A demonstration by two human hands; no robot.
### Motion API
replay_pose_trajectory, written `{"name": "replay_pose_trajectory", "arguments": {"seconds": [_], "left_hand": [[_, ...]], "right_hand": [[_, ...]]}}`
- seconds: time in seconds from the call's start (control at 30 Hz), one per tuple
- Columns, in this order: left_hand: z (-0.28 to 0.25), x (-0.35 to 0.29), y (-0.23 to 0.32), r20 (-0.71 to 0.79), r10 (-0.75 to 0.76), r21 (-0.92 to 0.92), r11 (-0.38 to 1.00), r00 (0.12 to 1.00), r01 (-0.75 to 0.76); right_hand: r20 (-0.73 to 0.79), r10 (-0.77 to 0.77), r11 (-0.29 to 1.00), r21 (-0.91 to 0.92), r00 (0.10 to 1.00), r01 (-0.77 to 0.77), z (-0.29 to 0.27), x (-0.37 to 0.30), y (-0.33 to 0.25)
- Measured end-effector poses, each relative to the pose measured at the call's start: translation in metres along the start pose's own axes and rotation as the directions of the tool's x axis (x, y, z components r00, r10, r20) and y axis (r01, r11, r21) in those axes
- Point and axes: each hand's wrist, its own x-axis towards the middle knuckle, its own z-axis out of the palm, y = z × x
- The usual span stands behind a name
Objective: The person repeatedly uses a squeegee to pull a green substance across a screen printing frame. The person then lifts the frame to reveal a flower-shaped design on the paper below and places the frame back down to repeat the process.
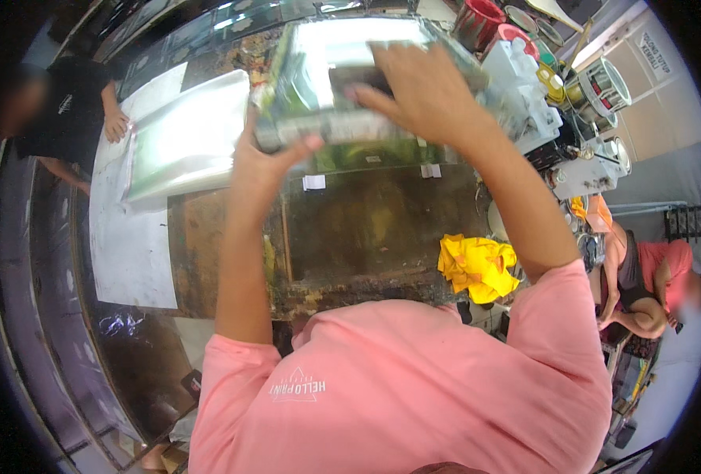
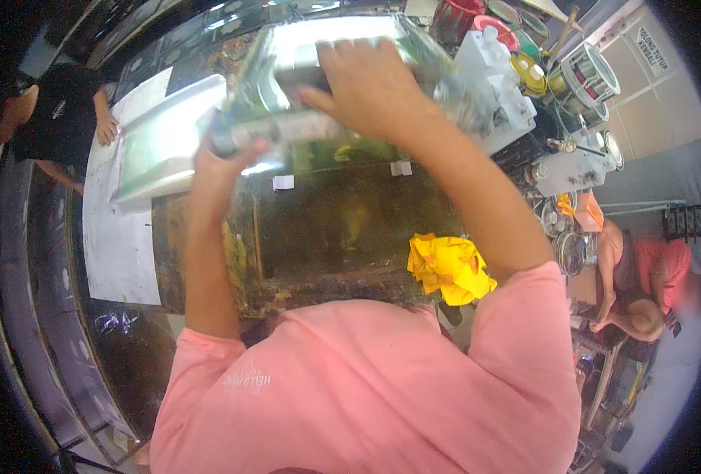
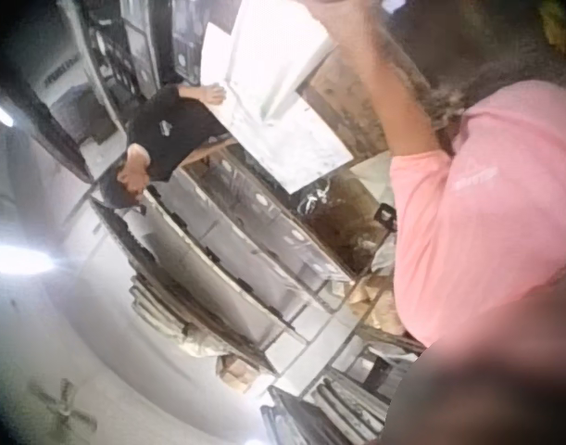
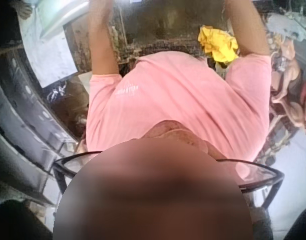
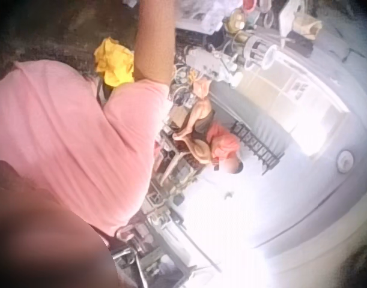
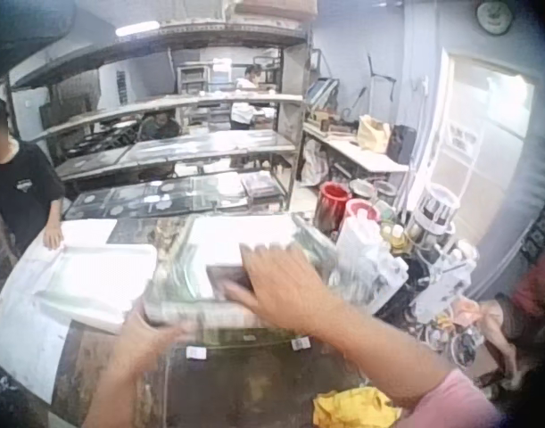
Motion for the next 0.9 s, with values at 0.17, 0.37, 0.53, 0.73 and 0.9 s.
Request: {"name": "replay_pose_trajectory", "arguments": {"seconds": [0.17,0.37,0.53,0.73,0.9], "left_hand": [[0.013,-0.043,-0.060,-0.037,-0.047,0.504,0.862,0.998,0.059],[0.015,-0.050,-0.109,-0.009,0.137,0.819,0.569,0.991,-0.072],[0.012,-0.049,-0.112,0.012,0.130,0.790,0.607,0.991,-0.090],[0.012,-0.048,-0.111,0.025,0.246,0.789,0.590,0.969,-0.170],[0.012,-0.048,-0.115,0.025,0.306,0.679,0.694,0.952,-0.241]], "right_hand": [[0.480,0.042,0.906,0.351,0.876,-0.236,0.031,-0.063,-0.009],[0.301,0.080,0.943,0.287,0.950,-0.170,0.070,-0.121,-0.044],[0.231,0.070,0.965,0.230,0.971,-0.124,0.130,-0.093,-0.008],[0.370,0.095,0.984,0.108,0.924,-0.145,0.199,0.051,0.097],[0.305,0.029,0.980,0.178,0.952,-0.087,0.217,0.092,0.138]]}}
